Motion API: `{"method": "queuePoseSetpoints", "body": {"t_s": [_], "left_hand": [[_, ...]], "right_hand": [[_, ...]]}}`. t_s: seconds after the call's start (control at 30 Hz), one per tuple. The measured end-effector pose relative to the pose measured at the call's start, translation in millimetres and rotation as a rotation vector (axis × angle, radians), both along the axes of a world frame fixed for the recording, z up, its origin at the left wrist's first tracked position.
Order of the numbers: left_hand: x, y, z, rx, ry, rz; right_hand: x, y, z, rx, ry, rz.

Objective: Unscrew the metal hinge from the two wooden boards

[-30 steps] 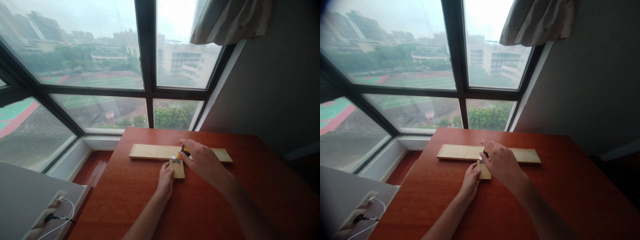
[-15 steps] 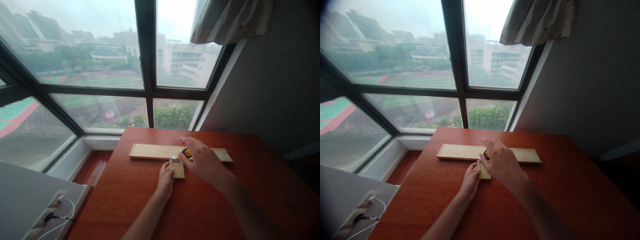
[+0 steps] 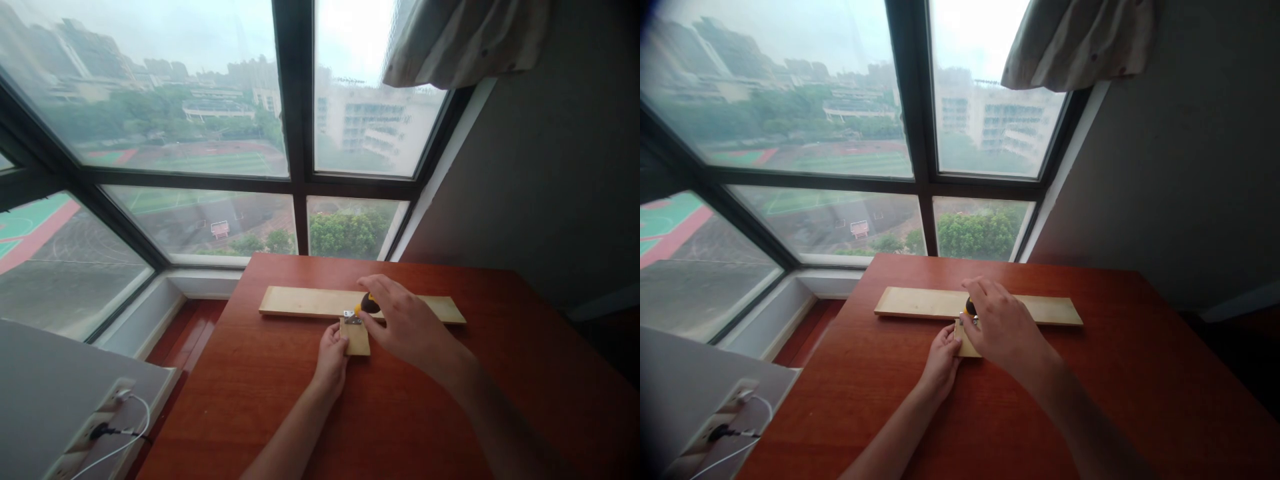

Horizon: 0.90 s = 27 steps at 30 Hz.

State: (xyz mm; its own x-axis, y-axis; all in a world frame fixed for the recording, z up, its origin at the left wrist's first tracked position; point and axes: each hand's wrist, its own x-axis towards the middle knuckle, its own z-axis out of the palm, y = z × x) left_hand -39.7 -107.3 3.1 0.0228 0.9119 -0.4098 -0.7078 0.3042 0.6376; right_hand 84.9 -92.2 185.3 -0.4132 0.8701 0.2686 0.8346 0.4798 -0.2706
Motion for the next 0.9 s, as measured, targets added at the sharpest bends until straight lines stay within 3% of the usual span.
{"method": "queuePoseSetpoints", "body": {"t_s": [0.1,0.4,0.6,0.9], "left_hand": [[-0.1,-0.1,0.3,-0.01,0.003,-0.002],[0.0,0.4,3.2,0.007,-0.012,-0.009],[-0.1,-0.3,4.4,-0.011,-0.011,-0.006],[-0.4,-0.4,4.9,-0.002,-0.019,-0.005]], "right_hand": [[-1.5,-0.5,-1.6,-0.033,-0.044,-0.109],[-3.3,-6.7,6.7,-0.005,-0.021,-0.041],[-3.1,-1.6,-0.7,0.001,-0.089,-0.161],[-1.8,-3.9,0.6,0.037,-0.002,-0.043]]}}
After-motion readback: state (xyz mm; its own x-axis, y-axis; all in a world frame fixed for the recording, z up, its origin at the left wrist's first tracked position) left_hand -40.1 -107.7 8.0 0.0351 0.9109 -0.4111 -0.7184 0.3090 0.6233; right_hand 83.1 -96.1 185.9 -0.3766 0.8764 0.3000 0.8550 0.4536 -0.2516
